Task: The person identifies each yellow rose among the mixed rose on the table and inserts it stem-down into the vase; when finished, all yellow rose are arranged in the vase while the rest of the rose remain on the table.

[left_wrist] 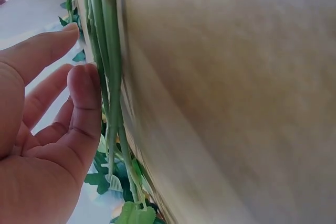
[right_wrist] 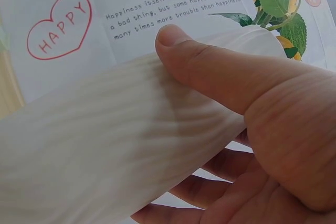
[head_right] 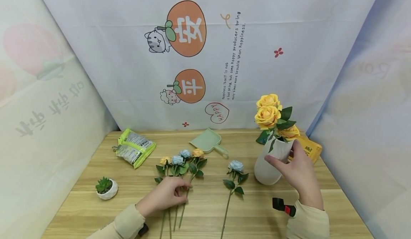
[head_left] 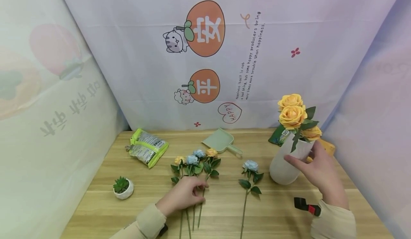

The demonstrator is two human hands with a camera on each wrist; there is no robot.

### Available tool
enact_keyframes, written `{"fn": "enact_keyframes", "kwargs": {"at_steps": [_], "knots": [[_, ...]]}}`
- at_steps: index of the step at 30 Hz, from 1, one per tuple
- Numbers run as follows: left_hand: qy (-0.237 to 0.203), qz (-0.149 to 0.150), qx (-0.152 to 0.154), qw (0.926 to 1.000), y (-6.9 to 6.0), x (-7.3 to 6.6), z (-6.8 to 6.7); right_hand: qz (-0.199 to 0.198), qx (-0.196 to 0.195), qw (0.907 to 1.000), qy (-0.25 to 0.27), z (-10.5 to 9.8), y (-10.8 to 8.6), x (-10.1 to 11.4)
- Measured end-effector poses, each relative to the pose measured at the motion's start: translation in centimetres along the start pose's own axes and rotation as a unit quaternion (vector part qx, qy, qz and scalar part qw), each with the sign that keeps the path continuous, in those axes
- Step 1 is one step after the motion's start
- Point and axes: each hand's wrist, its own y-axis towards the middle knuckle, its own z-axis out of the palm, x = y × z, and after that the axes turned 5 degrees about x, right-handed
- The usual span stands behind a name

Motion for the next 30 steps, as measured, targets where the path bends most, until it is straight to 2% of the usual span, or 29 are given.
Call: {"fn": "enact_keyframes", "kwargs": {"at_steps": [7, 18, 26, 30], "knots": [[0.028, 0.011, 0.017, 0.9994, 0.0, -0.4, 0.2, -0.002, -0.002, 1.0, 0.004, 0.0, 0.0, 0.1], [0.026, -0.013, 0.008, 0.9996, 1.3, -1.0, 0.8, -0.006, 0.002, 1.0, 0.008, 0.0, 0.0, -0.2], [0.032, -0.024, 0.002, 0.9992, 1.6, -1.7, 1.2, -0.005, 0.004, 0.9999, 0.01, 0.0, 0.0, -0.3], [0.025, -0.017, -0.01, 0.9995, 1.9, -1.5, 1.5, -0.002, 0.004, 1.0, 0.009, 0.0, 0.0, -0.3]]}}
